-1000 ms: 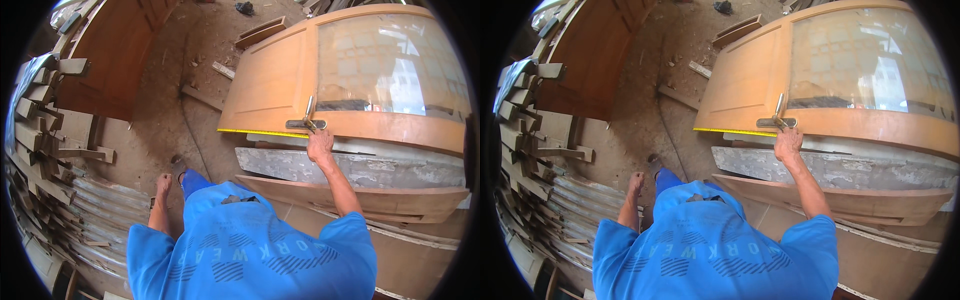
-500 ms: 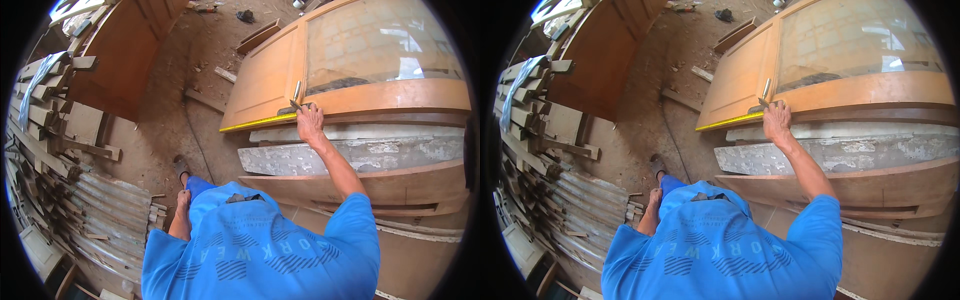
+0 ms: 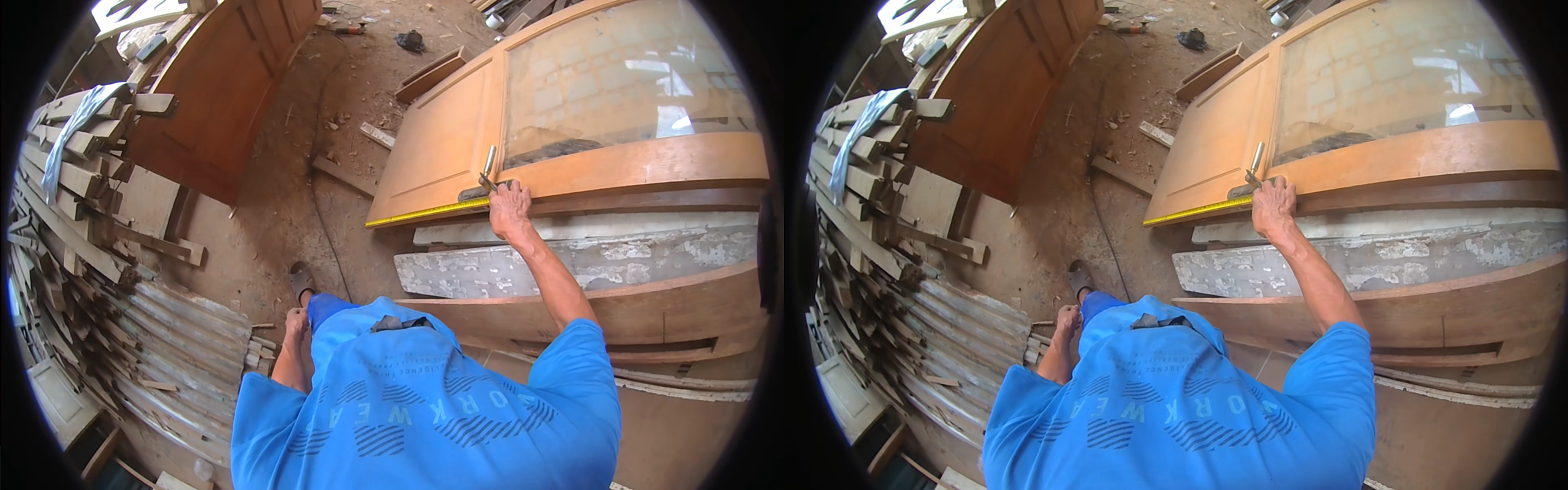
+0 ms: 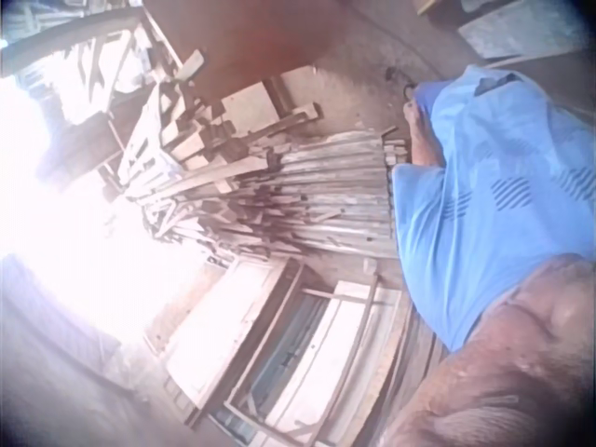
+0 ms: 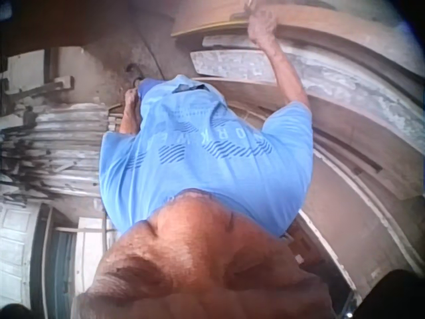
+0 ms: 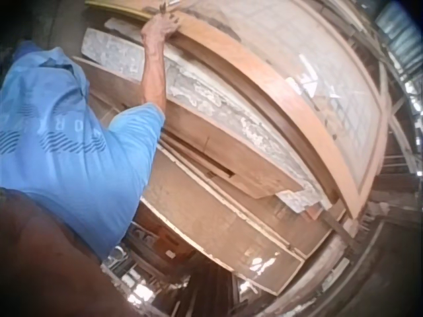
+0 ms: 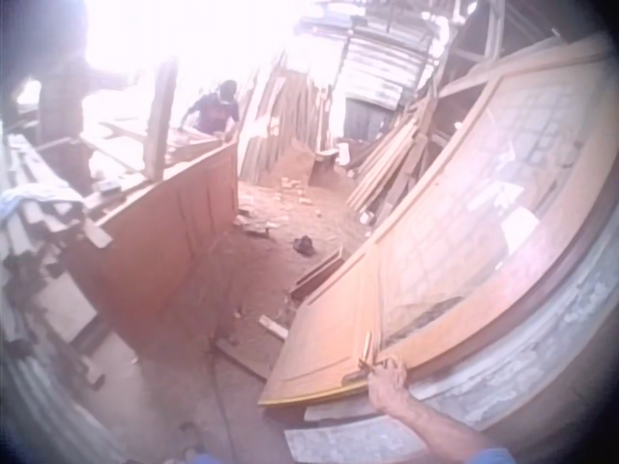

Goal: The person measures the dimensions of a wooden door using a tape measure, then walks across the workshop to measure another wooden door leaning against a wall.

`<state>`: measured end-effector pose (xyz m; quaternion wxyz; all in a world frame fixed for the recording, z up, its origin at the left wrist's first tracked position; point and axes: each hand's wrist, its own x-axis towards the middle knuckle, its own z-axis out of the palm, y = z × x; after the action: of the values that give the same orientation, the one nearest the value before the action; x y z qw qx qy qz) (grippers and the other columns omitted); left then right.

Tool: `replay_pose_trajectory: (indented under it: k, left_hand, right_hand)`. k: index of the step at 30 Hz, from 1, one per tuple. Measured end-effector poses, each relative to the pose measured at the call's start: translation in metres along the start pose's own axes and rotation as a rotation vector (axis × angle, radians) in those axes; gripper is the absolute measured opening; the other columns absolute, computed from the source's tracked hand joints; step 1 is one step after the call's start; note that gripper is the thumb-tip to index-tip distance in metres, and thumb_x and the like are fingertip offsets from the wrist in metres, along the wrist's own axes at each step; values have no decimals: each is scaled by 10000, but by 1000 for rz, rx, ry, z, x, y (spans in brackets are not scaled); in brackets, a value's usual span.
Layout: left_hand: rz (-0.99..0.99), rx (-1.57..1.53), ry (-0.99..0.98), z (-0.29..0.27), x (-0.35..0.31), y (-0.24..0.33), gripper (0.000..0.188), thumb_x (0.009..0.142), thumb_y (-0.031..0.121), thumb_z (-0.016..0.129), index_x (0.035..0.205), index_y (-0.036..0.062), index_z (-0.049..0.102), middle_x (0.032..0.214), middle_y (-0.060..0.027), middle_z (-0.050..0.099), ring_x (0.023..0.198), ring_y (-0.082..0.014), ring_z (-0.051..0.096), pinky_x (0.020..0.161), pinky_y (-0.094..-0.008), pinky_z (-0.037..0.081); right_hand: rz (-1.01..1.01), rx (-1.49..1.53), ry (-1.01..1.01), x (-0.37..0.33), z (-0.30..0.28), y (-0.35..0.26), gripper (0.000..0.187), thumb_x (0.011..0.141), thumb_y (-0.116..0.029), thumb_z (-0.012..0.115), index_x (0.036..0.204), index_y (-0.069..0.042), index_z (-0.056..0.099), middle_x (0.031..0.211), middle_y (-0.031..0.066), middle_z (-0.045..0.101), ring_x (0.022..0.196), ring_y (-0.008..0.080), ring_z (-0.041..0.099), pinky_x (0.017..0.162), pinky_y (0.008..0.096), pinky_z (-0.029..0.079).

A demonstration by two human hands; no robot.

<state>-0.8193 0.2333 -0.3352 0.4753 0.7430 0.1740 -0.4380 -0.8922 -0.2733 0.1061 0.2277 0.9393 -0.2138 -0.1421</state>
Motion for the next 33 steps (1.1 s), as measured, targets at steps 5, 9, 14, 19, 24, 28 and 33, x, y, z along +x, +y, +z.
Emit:
replay_pose_trajectory:
  k: [5,9,14,19,24,28,33]
  left_hand:
    - [-15,86,10,1,19,-1,349,884,335,600,980,11,688,769,-103,670,633,-179,623,587,-337,503]
    - [44,112,26,-4,37,-3,349,878,331,599,962,6,695,798,-117,686,657,-191,637,604,-341,507]
    - [65,133,18,-8,44,13,357,872,322,597,966,-5,705,803,-134,698,675,-209,652,618,-353,515]
    - [37,169,-20,-12,40,28,358,871,314,597,981,-7,712,809,-127,699,690,-207,657,632,-352,521]
    - [35,181,-28,-6,37,27,359,874,323,604,1007,7,711,838,-128,705,698,-212,661,639,-353,525]
    - [6,183,-4,-2,55,0,367,883,339,610,1034,20,711,875,-144,715,723,-231,678,662,-367,534]
    - [9,155,14,8,47,-8,385,892,363,596,1042,27,711,910,-169,721,791,-261,697,723,-380,544]
  right_hand:
    - [32,15,-32,1,-2,0,233,824,-149,585,979,-70,740,1067,101,663,1084,303,532,884,443,413]
    - [33,28,-62,6,-11,-3,240,814,-139,601,998,-76,742,1081,98,663,1105,301,530,896,437,417]
    - [69,11,-120,7,-12,-2,245,813,-135,612,1013,-86,745,1092,94,662,1125,298,528,900,430,419]
    - [67,13,-103,7,-6,0,241,819,-147,612,1009,-89,746,1089,90,663,1126,296,529,899,431,419]
    - [75,17,-97,6,-2,1,236,818,-155,612,998,-90,751,1086,87,664,1119,292,534,893,435,420]
    - [105,0,-129,8,-17,-2,228,823,-156,609,986,-92,755,1079,88,666,1116,288,537,883,443,417]
    - [115,-35,-97,8,-14,4,232,854,-161,551,963,-94,744,1052,116,662,1079,338,555,867,485,435]
